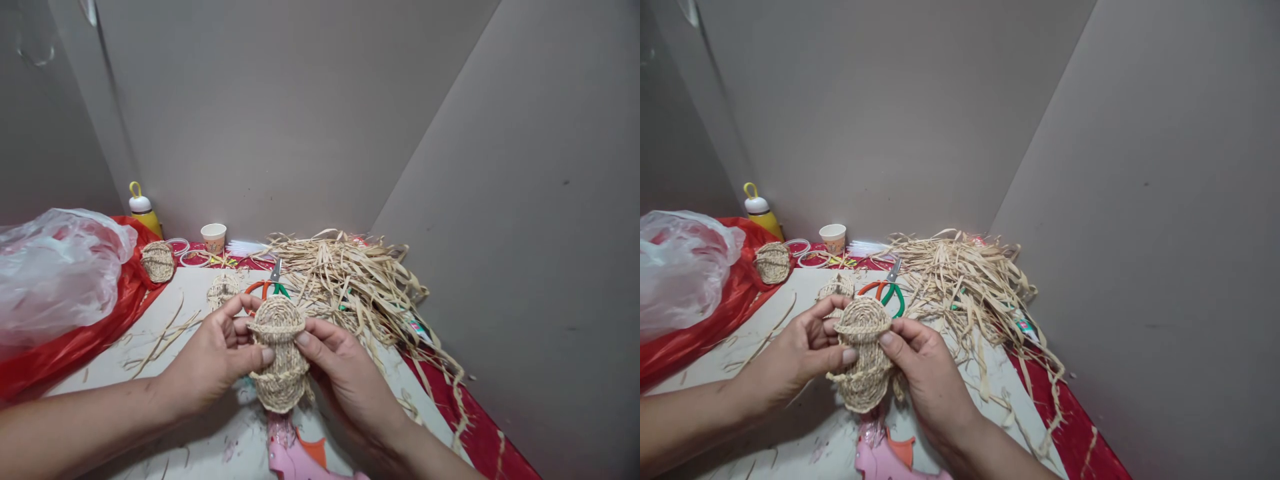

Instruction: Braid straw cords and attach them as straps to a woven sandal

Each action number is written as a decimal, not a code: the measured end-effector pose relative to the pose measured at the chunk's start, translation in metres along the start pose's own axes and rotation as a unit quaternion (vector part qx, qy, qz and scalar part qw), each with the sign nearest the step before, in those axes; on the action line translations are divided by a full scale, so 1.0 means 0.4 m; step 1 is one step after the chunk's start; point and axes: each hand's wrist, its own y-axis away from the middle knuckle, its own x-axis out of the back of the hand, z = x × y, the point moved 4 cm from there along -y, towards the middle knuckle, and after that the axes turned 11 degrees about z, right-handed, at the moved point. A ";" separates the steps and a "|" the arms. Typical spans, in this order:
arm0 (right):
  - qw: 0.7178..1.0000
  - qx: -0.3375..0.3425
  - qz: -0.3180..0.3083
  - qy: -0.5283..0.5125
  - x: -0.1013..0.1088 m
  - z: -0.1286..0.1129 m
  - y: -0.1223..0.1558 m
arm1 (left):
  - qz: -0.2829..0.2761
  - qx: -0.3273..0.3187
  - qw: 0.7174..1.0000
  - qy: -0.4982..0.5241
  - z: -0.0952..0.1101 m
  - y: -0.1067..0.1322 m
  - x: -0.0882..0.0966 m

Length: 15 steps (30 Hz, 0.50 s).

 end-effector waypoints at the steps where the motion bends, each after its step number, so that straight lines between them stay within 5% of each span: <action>1: 1.000 -0.006 -0.007 -0.008 -0.004 -0.002 0.002 | -0.003 -0.001 1.000 0.002 0.001 0.001 0.000; 15: 0.994 -0.036 -0.077 -0.067 -0.035 -0.024 0.015 | -0.058 -0.013 0.997 0.046 0.023 0.009 -0.016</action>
